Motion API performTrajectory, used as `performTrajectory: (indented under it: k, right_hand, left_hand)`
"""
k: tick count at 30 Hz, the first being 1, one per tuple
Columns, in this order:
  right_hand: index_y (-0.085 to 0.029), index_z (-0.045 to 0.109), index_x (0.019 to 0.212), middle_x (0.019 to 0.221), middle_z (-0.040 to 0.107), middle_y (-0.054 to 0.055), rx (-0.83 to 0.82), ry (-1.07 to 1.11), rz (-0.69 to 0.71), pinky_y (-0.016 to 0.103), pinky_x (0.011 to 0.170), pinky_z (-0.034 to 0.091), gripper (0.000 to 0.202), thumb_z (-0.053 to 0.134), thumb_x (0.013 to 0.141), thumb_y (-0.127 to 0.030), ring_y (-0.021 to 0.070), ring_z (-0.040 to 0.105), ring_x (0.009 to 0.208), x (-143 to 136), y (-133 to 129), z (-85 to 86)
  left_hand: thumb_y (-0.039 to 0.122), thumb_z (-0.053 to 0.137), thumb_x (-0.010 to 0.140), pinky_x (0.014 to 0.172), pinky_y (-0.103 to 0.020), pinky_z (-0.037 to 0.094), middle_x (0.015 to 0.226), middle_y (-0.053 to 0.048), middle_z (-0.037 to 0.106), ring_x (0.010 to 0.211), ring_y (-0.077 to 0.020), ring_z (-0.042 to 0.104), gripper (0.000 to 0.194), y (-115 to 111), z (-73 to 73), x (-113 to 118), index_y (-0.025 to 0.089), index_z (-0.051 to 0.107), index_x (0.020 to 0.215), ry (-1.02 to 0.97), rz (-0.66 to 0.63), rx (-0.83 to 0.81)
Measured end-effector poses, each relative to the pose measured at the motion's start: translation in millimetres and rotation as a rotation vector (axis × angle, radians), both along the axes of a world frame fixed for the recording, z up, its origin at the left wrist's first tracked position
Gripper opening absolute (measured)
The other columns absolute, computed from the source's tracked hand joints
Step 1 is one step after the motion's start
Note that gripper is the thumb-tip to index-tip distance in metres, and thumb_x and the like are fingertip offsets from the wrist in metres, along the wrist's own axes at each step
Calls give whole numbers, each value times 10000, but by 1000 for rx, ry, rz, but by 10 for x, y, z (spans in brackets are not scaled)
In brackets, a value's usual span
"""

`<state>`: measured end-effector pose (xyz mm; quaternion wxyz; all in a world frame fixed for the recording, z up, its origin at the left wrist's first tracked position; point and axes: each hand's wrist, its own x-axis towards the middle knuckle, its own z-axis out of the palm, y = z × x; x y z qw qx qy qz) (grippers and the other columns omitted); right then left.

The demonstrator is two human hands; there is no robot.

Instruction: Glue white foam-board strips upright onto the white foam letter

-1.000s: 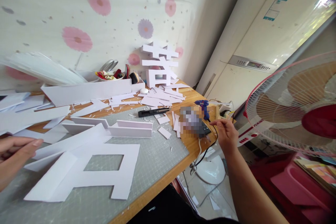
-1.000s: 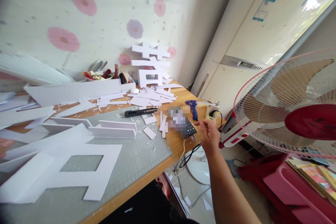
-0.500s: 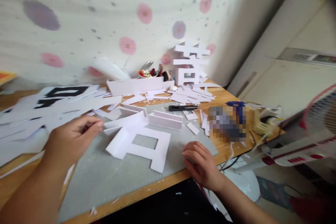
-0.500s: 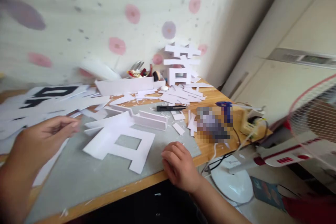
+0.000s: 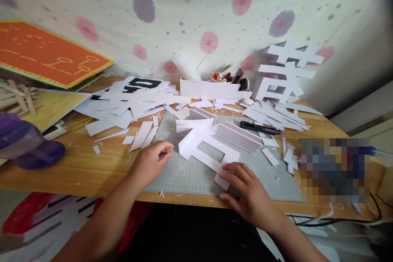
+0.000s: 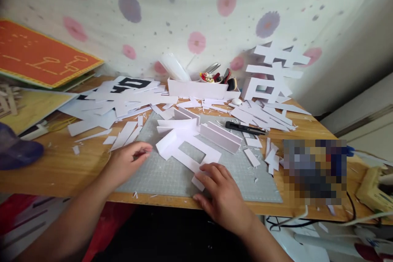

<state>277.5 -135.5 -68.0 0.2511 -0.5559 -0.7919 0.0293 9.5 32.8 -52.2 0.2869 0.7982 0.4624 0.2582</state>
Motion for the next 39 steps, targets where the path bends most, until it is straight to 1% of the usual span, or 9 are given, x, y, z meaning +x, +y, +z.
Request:
performTrajectory:
  k: [4, 9, 13, 15, 18, 22, 26, 33, 39]
  right_hand:
    - [-208, 618, 1189, 1285, 598, 143, -18, -49, 8, 549, 961, 510, 314, 651, 881, -255, 320, 540, 1183, -51, 63, -30]
    - [-221, 642, 1084, 1251, 612, 122, -22, -32, -14, 510, 949, 520, 185, 570, 918, -180, 288, 550, 1173, 16, 62, -32]
    - [-207, 617, 942, 1204, 622, 123, -32, -18, -33, 493, 929, 526, 114, 550, 889, -131, 276, 569, 1142, 147, 44, -5]
    - [-209, 594, 885, 1191, 627, 117, -40, -8, -59, 484, 918, 530, 126, 533, 863, -101, 272, 579, 1129, 241, 29, -8]
    - [-220, 566, 833, 1176, 641, 101, -20, 10, -119, 471, 896, 538, 158, 513, 826, -71, 268, 598, 1106, 370, 8, -27]
    - [-232, 592, 952, 1124, 659, 92, 64, 62, -152, 440, 870, 547, 133, 559, 873, -130, 249, 625, 1049, 369, 19, -5]
    - [-234, 583, 1171, 1114, 656, 104, 116, 171, -107, 386, 874, 558, 261, 610, 911, -220, 227, 636, 1049, 114, 86, 89]
    - [-220, 517, 1344, 1214, 667, 148, -26, 347, -106, 456, 909, 559, 590, 712, 838, -453, 283, 652, 1083, -297, 292, 122]
    - [-204, 518, 1334, 1209, 691, 159, -192, 603, -209, 470, 904, 563, 596, 664, 851, -521, 281, 681, 1055, -397, 430, 75]
  left_hand:
    - [224, 510, 842, 737, -294, 522, 883, 6, 730, 797, -160, 673, 159, 38, -49, 14, 224, 657, 903, -22, -41, 103]
    - [160, 501, 859, 721, -288, 502, 869, -3, 708, 783, -154, 649, 161, 26, -143, -14, 207, 649, 901, -49, -23, 211]
    - [146, 534, 876, 741, -288, 514, 907, -21, 681, 785, -145, 649, 145, 10, -140, -34, 191, 630, 974, -122, 9, 405]
    - [149, 560, 882, 761, -296, 524, 936, -28, 667, 806, -148, 646, 169, 4, -134, -36, 186, 616, 1037, -143, -26, 478]
    - [170, 583, 897, 885, -355, 530, 1083, -59, 647, 997, -190, 632, 248, -17, -125, -19, 202, 598, 1143, -107, -141, 536]
    - [199, 596, 908, 942, -422, 525, 1200, -74, 615, 1108, -229, 590, 268, -52, -108, 22, 230, 597, 1174, -17, -255, 562]
    - [188, 592, 914, 943, -407, 541, 1213, -79, 628, 1118, -217, 605, 290, -57, -121, 36, 225, 575, 1202, -39, -303, 565]
    - [167, 575, 923, 1017, -394, 528, 1315, -86, 617, 1192, -202, 607, 364, -84, -142, 21, 237, 556, 1280, -68, -359, 469]
    - [228, 570, 935, 1036, -419, 519, 1390, -97, 562, 1230, -225, 586, 327, -125, -141, 48, 252, 603, 1260, -55, -372, 409]
